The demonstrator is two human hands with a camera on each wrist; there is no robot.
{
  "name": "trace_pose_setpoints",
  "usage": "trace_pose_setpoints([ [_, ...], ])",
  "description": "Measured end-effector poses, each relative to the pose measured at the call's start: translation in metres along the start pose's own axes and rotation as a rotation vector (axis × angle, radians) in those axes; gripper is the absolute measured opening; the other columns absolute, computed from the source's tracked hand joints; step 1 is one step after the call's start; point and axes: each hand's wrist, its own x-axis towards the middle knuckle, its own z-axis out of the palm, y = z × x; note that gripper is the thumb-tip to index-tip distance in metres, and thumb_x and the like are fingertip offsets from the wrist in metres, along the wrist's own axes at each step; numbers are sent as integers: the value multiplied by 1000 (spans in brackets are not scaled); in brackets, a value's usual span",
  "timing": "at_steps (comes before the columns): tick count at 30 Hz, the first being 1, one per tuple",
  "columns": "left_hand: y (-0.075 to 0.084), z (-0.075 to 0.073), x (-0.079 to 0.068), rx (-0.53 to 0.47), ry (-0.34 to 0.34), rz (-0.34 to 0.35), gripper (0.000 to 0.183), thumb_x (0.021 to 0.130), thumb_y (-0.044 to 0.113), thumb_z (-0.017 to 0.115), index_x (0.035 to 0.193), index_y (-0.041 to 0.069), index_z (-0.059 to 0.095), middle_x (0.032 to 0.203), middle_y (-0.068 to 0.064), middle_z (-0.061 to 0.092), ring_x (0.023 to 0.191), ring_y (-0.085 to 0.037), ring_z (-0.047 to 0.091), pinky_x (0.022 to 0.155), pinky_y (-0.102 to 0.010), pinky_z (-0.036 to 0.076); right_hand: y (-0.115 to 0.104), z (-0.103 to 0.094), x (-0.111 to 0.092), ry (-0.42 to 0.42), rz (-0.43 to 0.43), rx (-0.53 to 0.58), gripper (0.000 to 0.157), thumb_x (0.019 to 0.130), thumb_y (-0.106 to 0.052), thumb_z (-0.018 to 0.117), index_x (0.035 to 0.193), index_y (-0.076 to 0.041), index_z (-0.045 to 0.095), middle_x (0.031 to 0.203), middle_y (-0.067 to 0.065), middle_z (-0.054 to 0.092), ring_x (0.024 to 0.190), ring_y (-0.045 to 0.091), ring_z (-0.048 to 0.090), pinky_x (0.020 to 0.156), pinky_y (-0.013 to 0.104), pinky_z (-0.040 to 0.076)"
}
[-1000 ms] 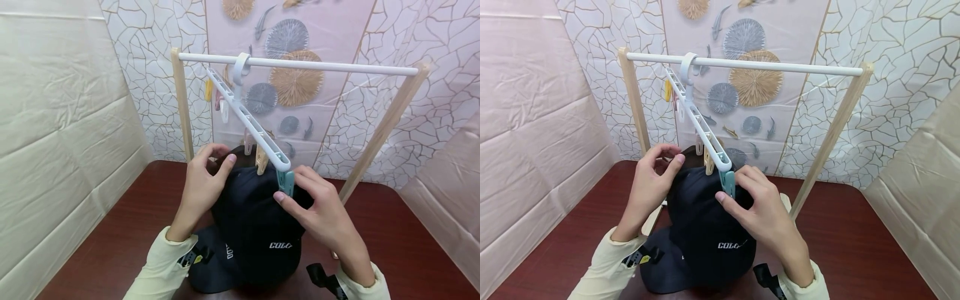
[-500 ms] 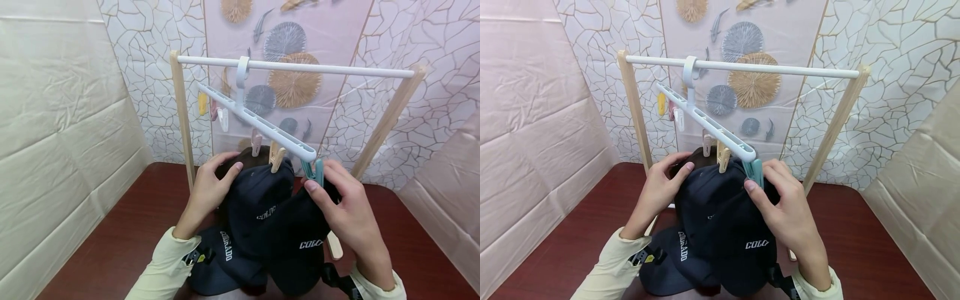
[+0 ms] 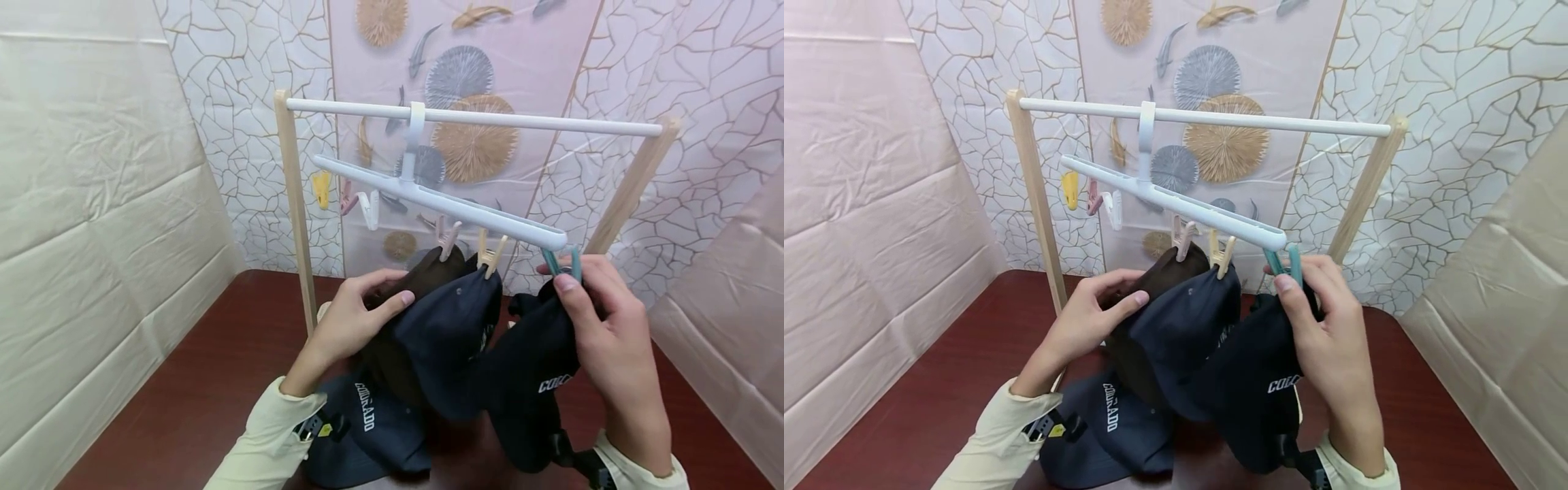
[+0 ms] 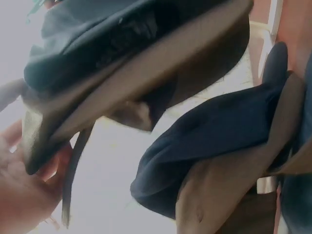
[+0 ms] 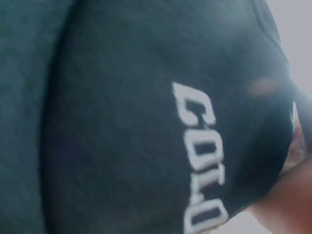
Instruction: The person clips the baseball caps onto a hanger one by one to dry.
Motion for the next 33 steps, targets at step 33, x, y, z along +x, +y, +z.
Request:
trace_pose_setpoints([
  [33, -1, 50, -6, -33, -18, -72, 20, 106, 22, 66, 122, 10, 73, 98, -1, 70, 90, -15, 62, 82, -30, 51, 42, 8, 3, -274, 281, -296, 30, 113, -30, 51, 124, -5, 64, 108, 12, 55, 94, 24, 51, 77, 33, 38],
])
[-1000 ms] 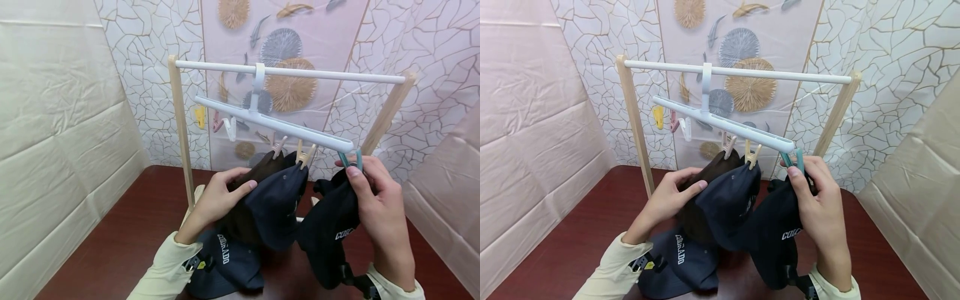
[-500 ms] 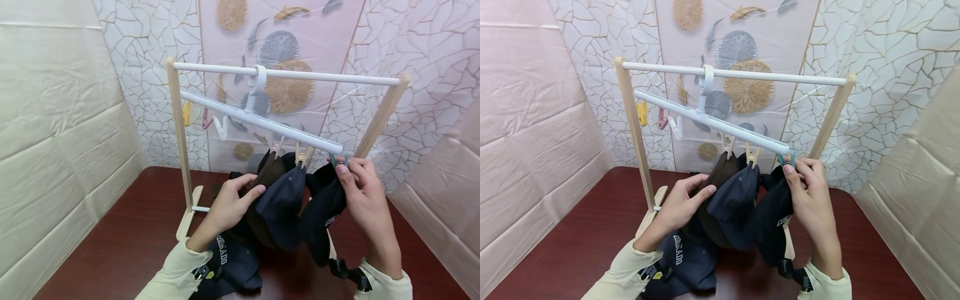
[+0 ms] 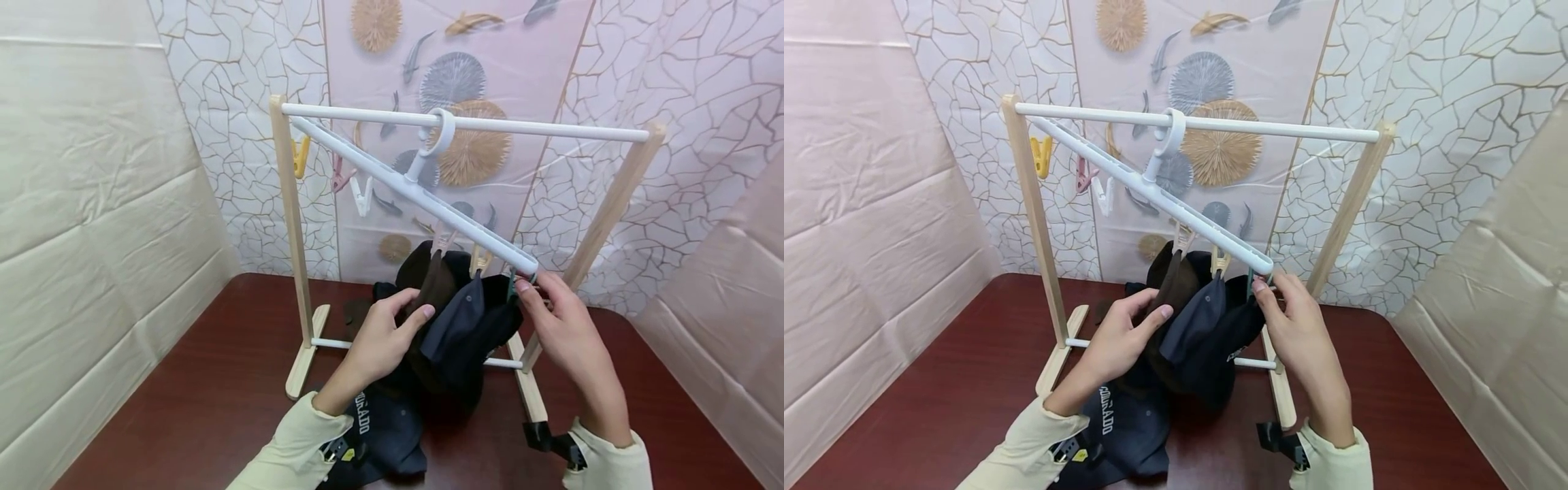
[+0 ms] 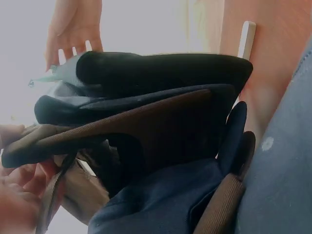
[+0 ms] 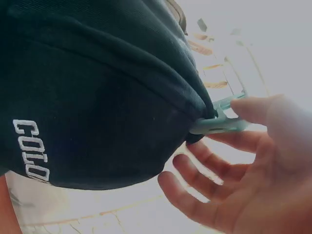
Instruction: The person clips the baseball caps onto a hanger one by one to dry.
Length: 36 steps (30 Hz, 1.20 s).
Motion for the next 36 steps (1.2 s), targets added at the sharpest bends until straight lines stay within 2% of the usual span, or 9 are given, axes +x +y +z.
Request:
trace_pose_setpoints([
  [3, 0, 2, -1, 1, -3, 8, 23, 107, 23, 65, 124, 9, 72, 105, -2, 71, 95, -16, 63, 86, -32, 53, 0, 0, 2, 25, 68, -46, 35, 113, -36, 49, 121, -5, 66, 103, 15, 58, 92, 29, 54, 76, 38, 39],
  [8, -1, 8, -1, -18, -5, 9, 24, 107, 25, 65, 124, 10, 72, 104, -1, 71, 93, -14, 64, 86, -30, 52, 0, 1, 5, 73, 149, -53, 41, 112, -41, 49, 109, -4, 66, 87, 11, 62, 79, 23, 56, 66, 30, 45],
  [12, -1, 12, -1, -34, -5, 12, 24, 107, 26, 66, 123, 11, 72, 102, 0, 71, 91, -13, 64, 84, -28, 52, -3, -5, 1, -13, 205, -91, 50, 112, -46, 49, 128, -1, 63, 108, 23, 70, 98, 36, 65, 81, 44, 52],
  [15, -1, 14, -1, -40, -7, 16, 24, 107, 25, 66, 123, 10, 72, 101, 0, 71, 90, -13, 63, 83, -28, 52, -10, -12, -5, -65, 248, -179, 59, 110, -53, 47, 138, -2, 60, 125, 25, 69, 113, 44, 63, 89, 59, 48],
  [21, 0, 19, 1, -54, -21, 7, 22, 106, 24, 66, 123, 10, 72, 97, 1, 69, 88, -12, 62, 82, -28, 51, -35, -20, -20, -44, 257, -277, 57, 107, -61, 48, 125, -10, 69, 110, 13, 74, 98, 37, 65, 75, 50, 46],
  [24, -1, 22, 2, -82, -37, 6, 22, 106, 24, 66, 123, 10, 72, 97, 0, 70, 84, -11, 62, 79, -26, 51, -46, -13, -23, -31, 217, -279, 52, 107, -58, 52, 119, -11, 71, 100, 9, 74, 90, 32, 65, 73, 47, 46],
  [26, 0, 24, 3, -109, -51, 7, 23, 107, 24, 66, 123, 10, 72, 97, -1, 70, 82, -10, 62, 77, -25, 51, -52, -4, -22, -35, 199, -292, 54, 107, -58, 53, 120, -8, 69, 103, 10, 73, 89, 32, 66, 74, 49, 48],
  [32, 4, 29, 2, -163, -123, 25, 26, 108, 24, 64, 129, 12, 71, 100, -1, 70, 83, -9, 61, 76, -24, 49, -63, 28, -18, 21, 212, -408, 99, 94, -80, 54, 149, 2, 52, 137, 31, 61, 120, 51, 59, 83, 72, 51],
  [36, 8, 28, 0, -175, -175, 24, 27, 109, 23, 62, 132, 11, 69, 105, -5, 71, 88, -12, 62, 78, -25, 49, -63, 40, -15, 79, 206, -430, 102, 92, -76, 62, 154, 4, 46, 140, 33, 59, 127, 50, 54, 78, 74, 51],
])
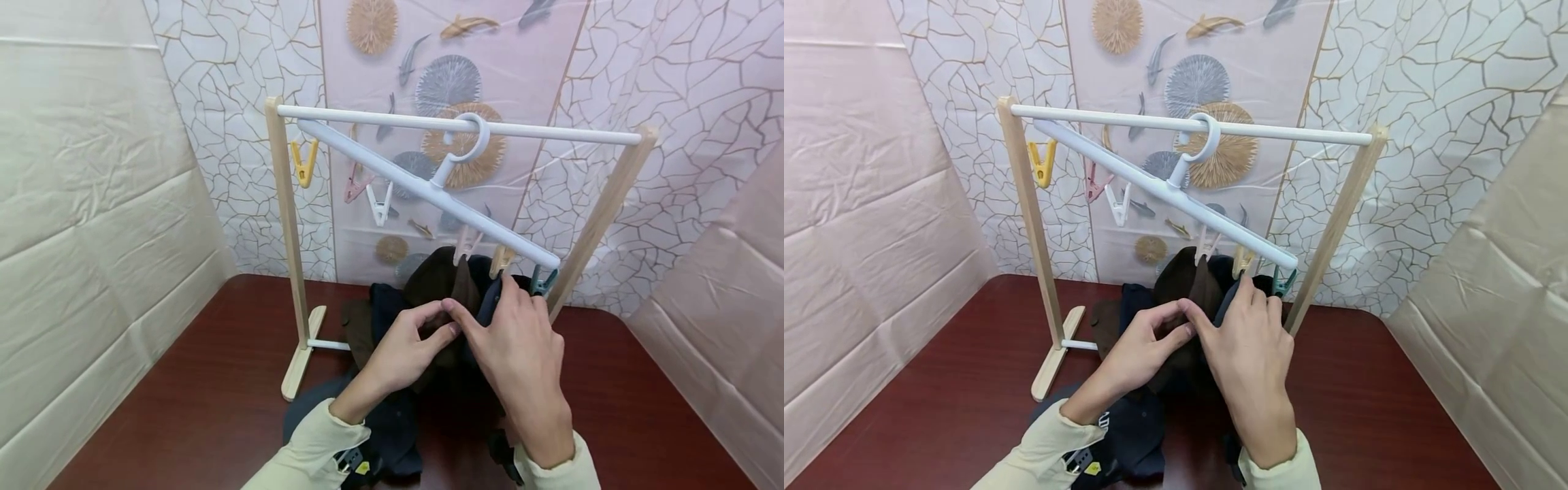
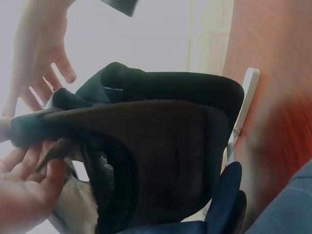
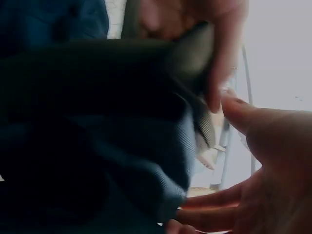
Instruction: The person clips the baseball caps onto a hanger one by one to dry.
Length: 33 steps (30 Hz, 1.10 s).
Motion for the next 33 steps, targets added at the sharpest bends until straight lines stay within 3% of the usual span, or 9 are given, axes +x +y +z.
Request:
trace_pose_setpoints([
  [4, 5, -3, -3, -13, -23, -54, 39, 108, 26, 63, 143, 8, 63, 124, -8, 73, 106, -13, 69, 90, -26, 54, 2, 4, 3, 20, 6, 29, 87, 99, -59, 67, 153, 6, 46, 140, 32, 57, 128, 49, 53, 79, 73, 51],
  [8, 6, -12, -1, -111, 36, -47, 39, 108, 18, 62, 144, 1, 61, 132, -16, 71, 114, -26, 71, 96, -34, 58, 5, 5, 5, 32, 31, 72, 75, 101, -48, 68, 151, 3, 49, 138, 31, 58, 123, 48, 56, 81, 70, 51],
  [13, 14, -46, 8, -192, 273, 5, 32, 110, 12, 57, 137, -3, 61, 126, -21, 72, 108, -40, 71, 94, -42, 59, 7, 6, 6, 63, 56, 104, 66, 101, -44, 69, 148, 1, 54, 134, 27, 62, 116, 46, 61, 81, 67, 52],
  [17, 26, -86, 19, -235, 471, -3, 39, 111, 18, 55, 145, 0, 52, 134, -18, 67, 115, -35, 69, 102, -45, 56, 8, 5, 8, 57, 56, 113, 64, 101, -43, 68, 147, 0, 55, 133, 27, 62, 113, 45, 61, 81, 66, 52],
  [20, 37, -112, 29, -339, 570, 13, 51, 110, 23, 54, 154, 1, 39, 147, -19, 56, 127, -30, 62, 108, -45, 52, 8, 5, 9, 36, 50, 119, 64, 102, -44, 68, 148, -1, 54, 133, 26, 62, 115, 45, 61, 83, 66, 51],
  [24, 53, -134, 46, -460, 597, 35, 73, 110, 35, 51, 166, 5, 14, 162, -20, 36, 140, -30, 53, 112, -45, 48, 9, 3, 11, 22, 40, 125, 64, 102, -44, 67, 149, -2, 54, 132, 25, 63, 117, 45, 61, 85, 67, 50],
  [27, 64, -141, 60, -523, 595, 8, 79, 110, 45, 47, 169, 14, 5, 167, -19, 27, 143, -31, 50, 113, -45, 48, 11, 2, 13, 19, 38, 125, 64, 102, -45, 67, 149, -2, 54, 131, 24, 63, 116, 45, 61, 85, 67, 50],
  [29, 70, -144, 69, -561, 621, -14, 77, 109, 51, 47, 170, 21, 9, 167, -17, 28, 142, -30, 52, 111, -43, 49, 12, 2, 13, 11, 38, 126, 65, 103, -45, 67, 149, -2, 53, 132, 25, 63, 116, 45, 61, 85, 66, 50],
  [33, 74, -147, 86, -607, 680, -5, 61, 111, 49, 47, 164, 25, 29, 156, -12, 49, 133, -26, 59, 104, -38, 51, 14, 2, 12, 1, 36, 128, 66, 103, -45, 67, 149, -1, 53, 132, 25, 63, 116, 45, 61, 85, 66, 50],
])
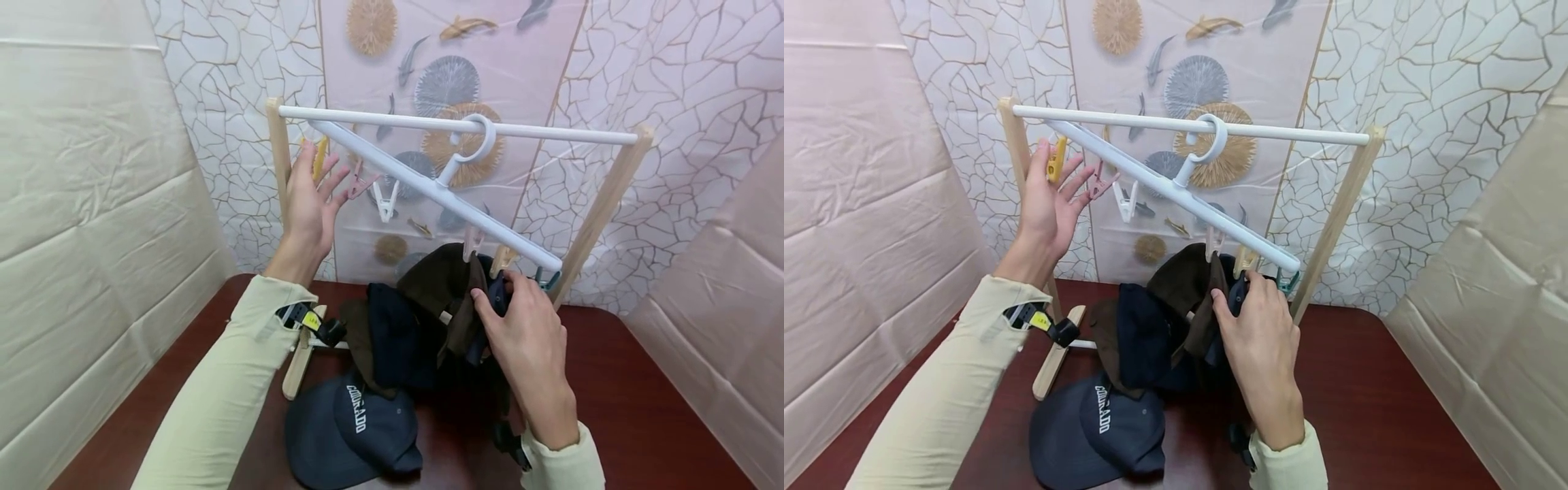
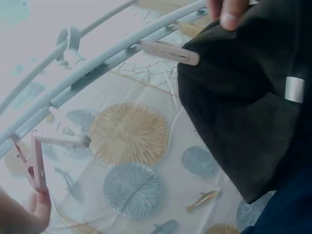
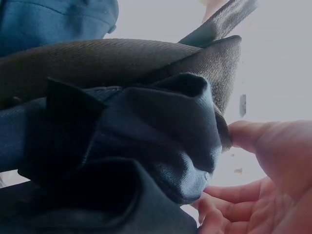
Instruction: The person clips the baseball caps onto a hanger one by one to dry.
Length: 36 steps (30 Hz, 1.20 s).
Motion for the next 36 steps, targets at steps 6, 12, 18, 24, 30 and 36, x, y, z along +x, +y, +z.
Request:
trace_pose_setpoints([
  [6, -3, 2, 3, 53, 14, 47, 39, 113, 37, 47, 144, 14, 54, 131, -10, 68, 122, -26, 66, 90, -34, 52, 2, -2, 0, -15, 3, -5, 68, 103, -47, 65, 150, 0, 52, 136, 27, 61, 111, 47, 63, 83, 65, 51],
  [12, -15, -10, -6, 67, 22, 32, 31, 112, 34, 51, 123, 8, 63, 111, -3, 60, 103, -17, 61, 87, -32, 52, 4, -4, 1, -21, 9, -19, 74, 104, -51, 63, 154, 1, 46, 145, 29, 53, 105, 51, 63, 81, 65, 51],
  [18, -24, -22, -19, 74, -45, 24, 23, 111, 33, 53, 113, 11, 62, 91, 2, 54, 82, -12, 50, 72, -23, 46, 7, -4, 2, 8, -3, -23, 77, 104, -50, 63, 157, 2, 42, 150, 30, 47, 109, 57, 61, 84, 69, 51],
  [24, -27, -34, -31, 98, -96, 46, 25, 111, 32, 53, 114, 9, 61, 86, 3, 55, 76, -10, 50, 67, -21, 46, 9, -2, 4, 1, -5, -11, 79, 104, -48, 64, 160, 1, 37, 152, 31, 45, 109, 58, 61, 84, 70, 51],
  [30, -29, -48, -49, 77, -101, 10, 24, 111, 33, 53, 112, 11, 61, 84, 4, 53, 73, -10, 49, 68, -22, 45, 7, -1, 6, -31, 4, 11, 82, 104, -46, 64, 164, -1, 29, 156, 31, 43, 120, 56, 58, 91, 70, 49],
  [36, -32, -55, -69, 107, -159, -7, 24, 111, 32, 54, 110, 9, 61, 83, 3, 55, 75, -12, 50, 71, -23, 46, 10, 2, 8, -50, 11, 48, 85, 105, -42, 65, 166, -2, 22, 164, 29, 34, 126, 56, 54, 98, 71, 47],
])
